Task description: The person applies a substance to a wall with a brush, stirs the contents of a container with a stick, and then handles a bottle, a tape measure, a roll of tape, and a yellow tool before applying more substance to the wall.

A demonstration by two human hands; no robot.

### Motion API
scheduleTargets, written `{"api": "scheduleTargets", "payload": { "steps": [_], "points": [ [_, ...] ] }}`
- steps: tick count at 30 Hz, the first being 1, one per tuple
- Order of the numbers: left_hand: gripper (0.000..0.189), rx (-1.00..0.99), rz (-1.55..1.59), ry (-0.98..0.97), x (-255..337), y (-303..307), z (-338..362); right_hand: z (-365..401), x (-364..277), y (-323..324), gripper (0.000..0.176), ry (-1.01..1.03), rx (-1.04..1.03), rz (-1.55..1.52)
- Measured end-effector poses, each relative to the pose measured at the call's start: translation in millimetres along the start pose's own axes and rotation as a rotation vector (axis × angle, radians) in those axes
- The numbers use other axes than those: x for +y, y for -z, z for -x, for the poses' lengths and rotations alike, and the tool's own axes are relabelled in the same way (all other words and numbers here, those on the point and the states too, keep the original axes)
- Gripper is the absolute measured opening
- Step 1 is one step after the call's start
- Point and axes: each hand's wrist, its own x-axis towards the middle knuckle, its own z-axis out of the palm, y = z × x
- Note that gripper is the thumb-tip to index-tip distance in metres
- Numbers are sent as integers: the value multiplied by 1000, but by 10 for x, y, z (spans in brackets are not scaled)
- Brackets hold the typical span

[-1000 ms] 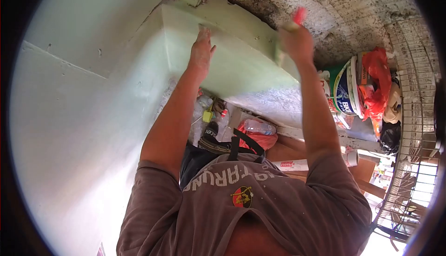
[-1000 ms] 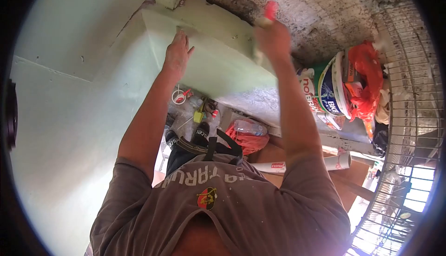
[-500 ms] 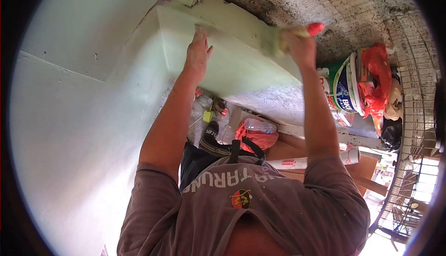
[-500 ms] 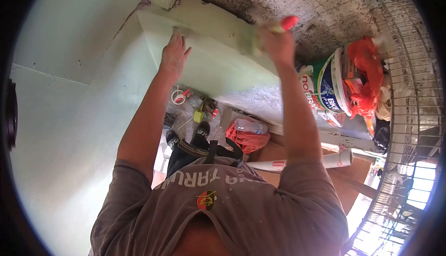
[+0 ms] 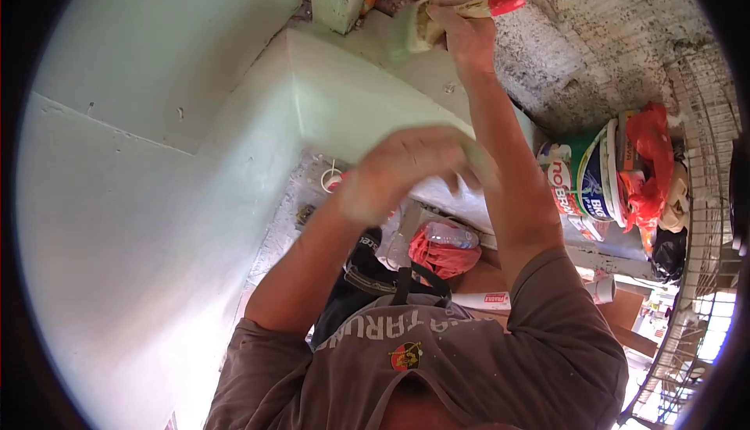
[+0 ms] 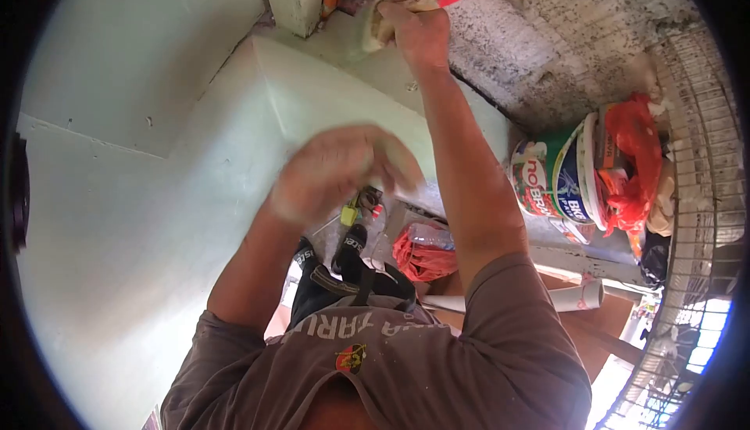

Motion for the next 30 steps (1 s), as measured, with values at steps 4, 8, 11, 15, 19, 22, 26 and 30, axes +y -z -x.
{"api": "scheduleTargets", "payload": {
  "steps": [4, 8, 11, 15, 19, 22, 26, 30],
  "points": [
    [51, -527, 542, 80, 293, -551, 86, 154, 149, 222, 13, -46, -12, -42],
    [44, -658, 924, 103, 453, -841, 225, 618, 243, 1232, 7, -78, 96, 252],
    [53, -699, 1016, 127, 523, -860, 285, 924, 62, 1567, 10, -124, 189, 351],
    [61, -711, 962, 95, 488, -870, 342, 774, -147, 1178, 11, -137, 136, 304],
    [63, -685, 879, 69, 508, -871, 393, 123, 244, 165, 21, 68, 88, 12],
    [64, -664, 835, 57, 490, -852, 431, 65, 198, -261, 18, -77, 81, -157],
    [65, -695, 840, 146, 513, -823, 470, 305, 318, 382, 11, -60, 90, -8],
    [67, -762, 888, 49, 482, -862, 491, 837, 246, 1457, 8, -119, 216, 264]
  ]
}}
